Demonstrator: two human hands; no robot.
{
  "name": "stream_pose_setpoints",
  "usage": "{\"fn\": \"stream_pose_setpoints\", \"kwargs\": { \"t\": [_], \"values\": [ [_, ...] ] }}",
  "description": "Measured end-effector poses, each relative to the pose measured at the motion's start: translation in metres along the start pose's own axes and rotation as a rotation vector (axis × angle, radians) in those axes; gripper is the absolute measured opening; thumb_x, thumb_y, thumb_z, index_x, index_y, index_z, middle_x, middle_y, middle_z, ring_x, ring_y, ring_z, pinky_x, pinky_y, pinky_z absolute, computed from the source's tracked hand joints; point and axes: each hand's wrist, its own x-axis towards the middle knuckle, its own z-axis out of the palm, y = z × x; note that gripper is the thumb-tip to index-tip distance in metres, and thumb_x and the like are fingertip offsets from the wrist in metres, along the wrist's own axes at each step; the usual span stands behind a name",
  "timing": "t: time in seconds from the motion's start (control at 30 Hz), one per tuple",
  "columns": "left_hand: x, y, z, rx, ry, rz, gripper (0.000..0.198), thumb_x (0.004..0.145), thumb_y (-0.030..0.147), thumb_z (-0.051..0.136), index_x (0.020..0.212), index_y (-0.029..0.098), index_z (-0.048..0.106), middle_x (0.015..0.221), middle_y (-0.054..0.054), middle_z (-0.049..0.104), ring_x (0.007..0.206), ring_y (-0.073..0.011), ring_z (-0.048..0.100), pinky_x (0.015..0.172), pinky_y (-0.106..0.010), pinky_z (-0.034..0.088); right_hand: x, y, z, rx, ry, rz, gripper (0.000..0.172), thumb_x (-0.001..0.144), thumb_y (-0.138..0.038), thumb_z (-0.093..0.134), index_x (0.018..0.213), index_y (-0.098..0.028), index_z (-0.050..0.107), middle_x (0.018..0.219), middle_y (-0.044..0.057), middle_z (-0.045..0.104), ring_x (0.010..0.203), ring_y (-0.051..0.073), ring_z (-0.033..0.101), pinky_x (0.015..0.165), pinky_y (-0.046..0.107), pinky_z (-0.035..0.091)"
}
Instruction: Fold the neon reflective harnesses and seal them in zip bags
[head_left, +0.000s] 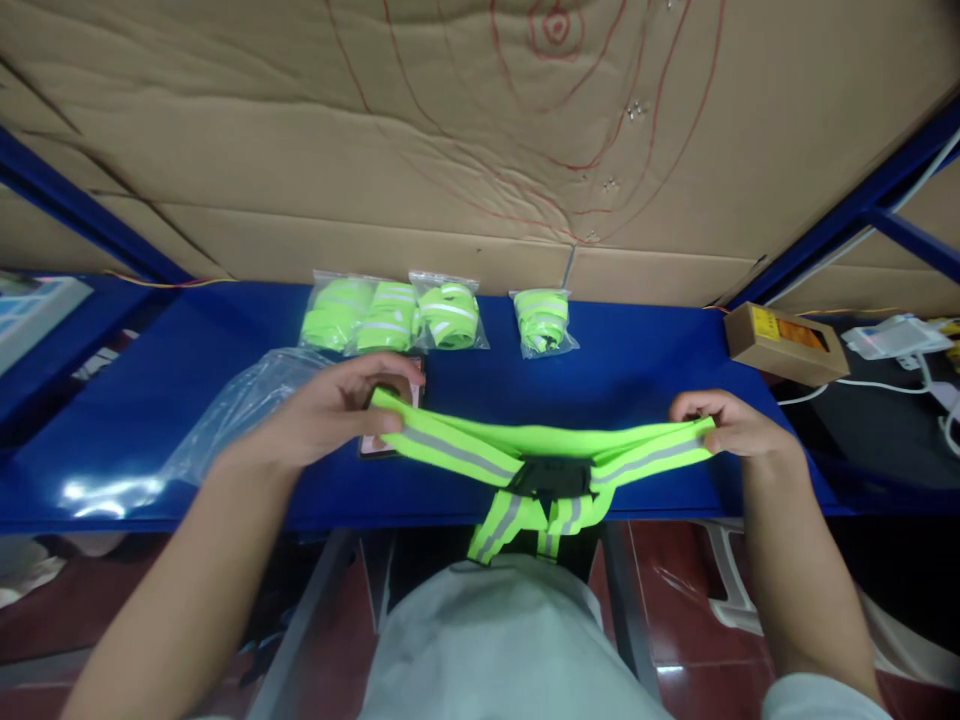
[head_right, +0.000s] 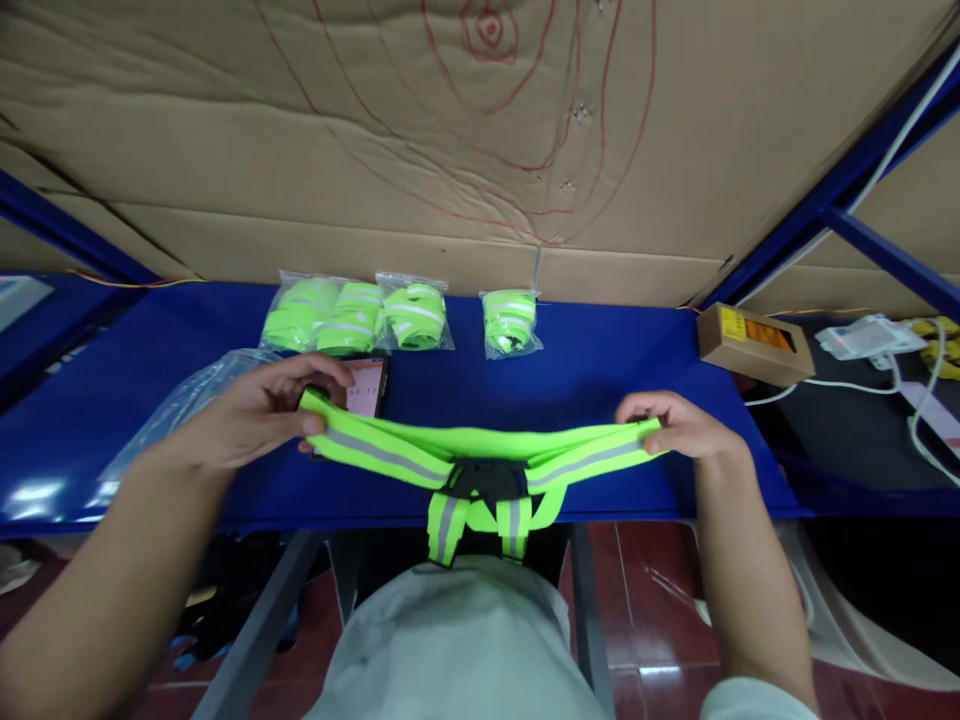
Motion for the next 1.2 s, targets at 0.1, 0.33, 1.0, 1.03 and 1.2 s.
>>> {"fn": "stream_pose_setpoints", "kwargs": {
  "t": [0.1, 0.33, 1.0, 1.03, 1.2],
  "values": [
    [0.004, -0.013, -0.008, 0.013, -0.005, 0.004, 0.052, 0.065, 0.032, 0.095, 0.111, 0.024, 0.072, 0.1, -0.004, 0.067, 0.076, -0.0129, 0.063, 0.065, -0.019, 0.054, 0.0, -0.003, 0.005, 0.004, 0.069, 0.011, 0.062, 0.051, -0.062, 0.094, 0.089, -0.02, 0.069, 0.072, 0.001, 0.061, 0.061, 0.014, 0.051, 0.055, 0.025, 0.038],
    [-0.015, -0.01, -0.007, -0.105, -0.049, 0.069, 0.036, 0.064, 0.033, 0.095, 0.092, 0.02, 0.077, 0.076, -0.001, 0.069, 0.059, -0.011, 0.062, 0.053, -0.018, 0.051, -0.011, 0.001, 0.019, 0.093, 0.185, -0.274, 0.041, 0.069, -0.055, 0.087, 0.075, -0.021, 0.065, 0.076, 0.004, 0.059, 0.07, 0.018, 0.052, 0.062, 0.031, 0.041],
    [0.143, -0.016, 0.019, 0.722, 0.339, 0.179, 0.034, 0.084, 0.031, 0.065, 0.116, 0.019, 0.068, 0.108, -0.004, 0.07, 0.08, -0.0174, 0.06, 0.084, -0.031, 0.046, 0.1, -0.019, 0.016, -0.501, 0.783, -0.189, 0.037, 0.089, -0.048, 0.067, 0.108, -0.016, 0.071, 0.112, 0.016, 0.068, 0.105, 0.03, 0.061, 0.095, 0.047, 0.048],
    [0.144, -0.018, 0.021, 0.728, 0.328, 0.174, 0.035, 0.084, 0.031, 0.064, 0.117, 0.02, 0.068, 0.11, -0.004, 0.071, 0.08, -0.0174, 0.06, 0.084, -0.031, 0.046, 0.103, -0.023, 0.03, -0.553, 0.78, -0.237, 0.034, 0.094, -0.046, 0.063, 0.11, -0.017, 0.072, 0.12, 0.016, 0.067, 0.115, 0.032, 0.058, 0.102, 0.048, 0.044],
    [0.145, -0.021, 0.021, 0.773, 0.308, 0.157, 0.039, 0.086, 0.036, 0.06, 0.121, 0.021, 0.066, 0.115, -0.005, 0.071, 0.078, -0.0183, 0.062, 0.085, -0.033, 0.048, 0.123, -0.05, 0.101, -0.985, 0.252, -0.43, 0.043, 0.092, -0.052, 0.069, 0.118, -0.018, 0.067, 0.119, 0.014, 0.07, 0.114, 0.034, 0.061, 0.096, 0.044, 0.039]
  ]
}}
